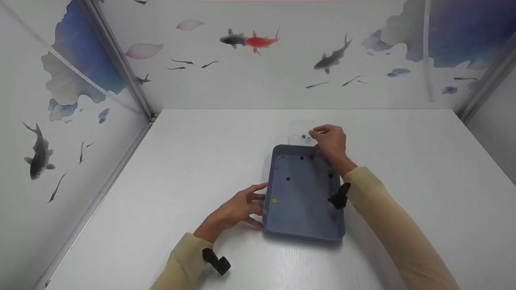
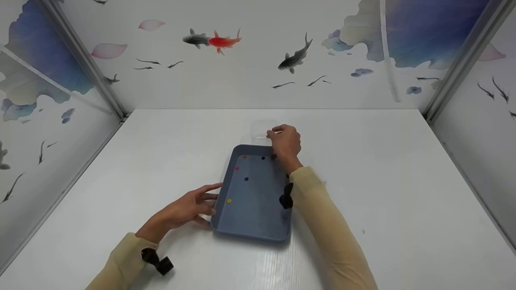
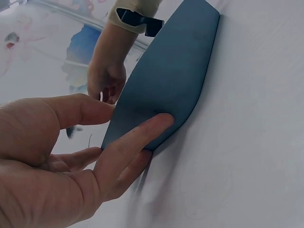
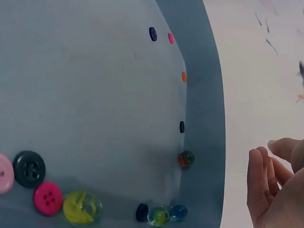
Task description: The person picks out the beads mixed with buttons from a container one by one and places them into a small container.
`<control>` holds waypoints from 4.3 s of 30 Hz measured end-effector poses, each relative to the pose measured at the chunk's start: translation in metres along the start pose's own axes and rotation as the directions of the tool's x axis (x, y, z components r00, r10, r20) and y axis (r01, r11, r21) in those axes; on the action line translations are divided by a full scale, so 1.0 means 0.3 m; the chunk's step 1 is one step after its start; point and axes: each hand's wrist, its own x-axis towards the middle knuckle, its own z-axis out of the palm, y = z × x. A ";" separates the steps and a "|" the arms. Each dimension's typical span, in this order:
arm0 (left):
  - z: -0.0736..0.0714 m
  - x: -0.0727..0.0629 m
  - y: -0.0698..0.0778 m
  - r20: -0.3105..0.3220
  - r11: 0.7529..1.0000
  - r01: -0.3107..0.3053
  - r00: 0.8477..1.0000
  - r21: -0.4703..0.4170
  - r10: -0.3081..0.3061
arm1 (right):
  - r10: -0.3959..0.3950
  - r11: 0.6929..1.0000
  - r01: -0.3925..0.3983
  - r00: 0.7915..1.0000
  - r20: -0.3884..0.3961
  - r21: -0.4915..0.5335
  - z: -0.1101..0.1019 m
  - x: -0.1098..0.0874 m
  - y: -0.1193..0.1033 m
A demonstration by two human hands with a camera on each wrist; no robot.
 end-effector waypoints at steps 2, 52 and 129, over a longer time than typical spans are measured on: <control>0.000 0.000 0.001 0.000 1.000 0.000 1.000 -0.005 0.000 | 0.000 1.000 -0.001 1.000 0.009 0.023 -0.012 -0.003 -0.003; 0.000 0.002 -0.003 0.007 1.000 -0.001 1.000 -0.008 0.001 | -0.151 0.957 0.211 0.948 0.280 -0.200 -0.243 -0.276 0.067; 0.016 -0.007 0.008 -0.003 1.000 0.003 1.000 -0.021 -0.003 | 0.117 0.979 -0.177 0.896 0.428 0.104 -0.214 -0.325 0.277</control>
